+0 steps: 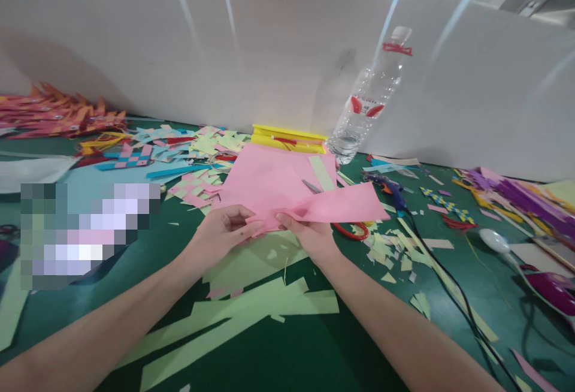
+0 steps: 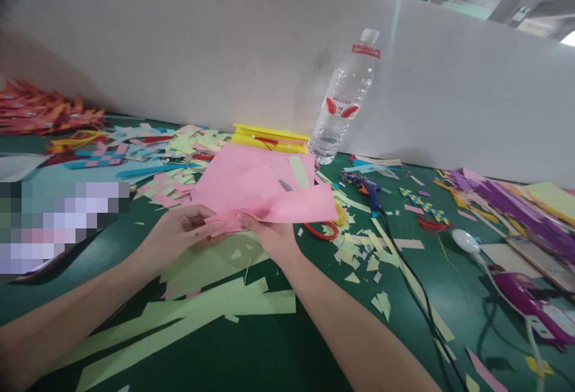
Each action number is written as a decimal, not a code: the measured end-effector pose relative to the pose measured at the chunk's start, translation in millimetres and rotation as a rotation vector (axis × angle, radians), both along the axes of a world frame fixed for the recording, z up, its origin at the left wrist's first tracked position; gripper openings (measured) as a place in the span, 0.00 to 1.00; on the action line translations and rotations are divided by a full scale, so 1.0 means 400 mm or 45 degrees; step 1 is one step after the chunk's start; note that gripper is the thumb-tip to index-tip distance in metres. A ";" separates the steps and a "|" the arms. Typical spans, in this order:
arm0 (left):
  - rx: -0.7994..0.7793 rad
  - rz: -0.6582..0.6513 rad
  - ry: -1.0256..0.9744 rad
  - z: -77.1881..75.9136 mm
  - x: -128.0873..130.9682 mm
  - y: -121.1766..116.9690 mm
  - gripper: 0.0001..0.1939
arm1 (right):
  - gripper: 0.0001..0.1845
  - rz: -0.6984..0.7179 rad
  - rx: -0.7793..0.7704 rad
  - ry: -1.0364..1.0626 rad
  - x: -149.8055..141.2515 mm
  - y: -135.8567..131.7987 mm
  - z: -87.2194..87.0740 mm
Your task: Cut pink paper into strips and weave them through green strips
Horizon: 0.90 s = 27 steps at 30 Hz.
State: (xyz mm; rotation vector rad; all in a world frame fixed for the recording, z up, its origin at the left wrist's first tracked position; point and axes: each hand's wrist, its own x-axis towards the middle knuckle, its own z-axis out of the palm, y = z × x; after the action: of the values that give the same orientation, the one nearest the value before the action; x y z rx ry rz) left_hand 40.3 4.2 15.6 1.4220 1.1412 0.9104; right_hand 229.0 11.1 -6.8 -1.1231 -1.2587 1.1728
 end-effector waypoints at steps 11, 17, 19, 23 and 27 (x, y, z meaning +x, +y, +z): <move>-0.002 -0.071 0.276 0.007 0.006 -0.007 0.17 | 0.17 -0.023 -0.009 -0.110 0.001 -0.006 0.005; 0.007 -0.083 0.293 -0.008 0.000 -0.003 0.20 | 0.17 -0.024 -0.019 -0.124 0.002 -0.003 -0.002; 0.008 -0.077 0.297 -0.008 0.000 -0.004 0.20 | 0.17 -0.009 -0.009 -0.127 0.003 -0.003 -0.001; 0.008 -0.065 0.302 -0.005 0.001 -0.006 0.20 | 0.16 0.011 -0.008 -0.122 0.003 -0.004 0.002; 0.013 -0.058 0.297 -0.004 0.003 -0.006 0.20 | 0.15 -0.009 -0.002 -0.131 0.001 -0.005 0.002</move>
State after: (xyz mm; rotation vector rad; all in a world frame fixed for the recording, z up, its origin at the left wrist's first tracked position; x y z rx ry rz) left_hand 41.6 1.9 13.9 1.5866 1.2714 0.7327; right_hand 229.5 9.1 -5.8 -1.2014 -1.3309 1.1225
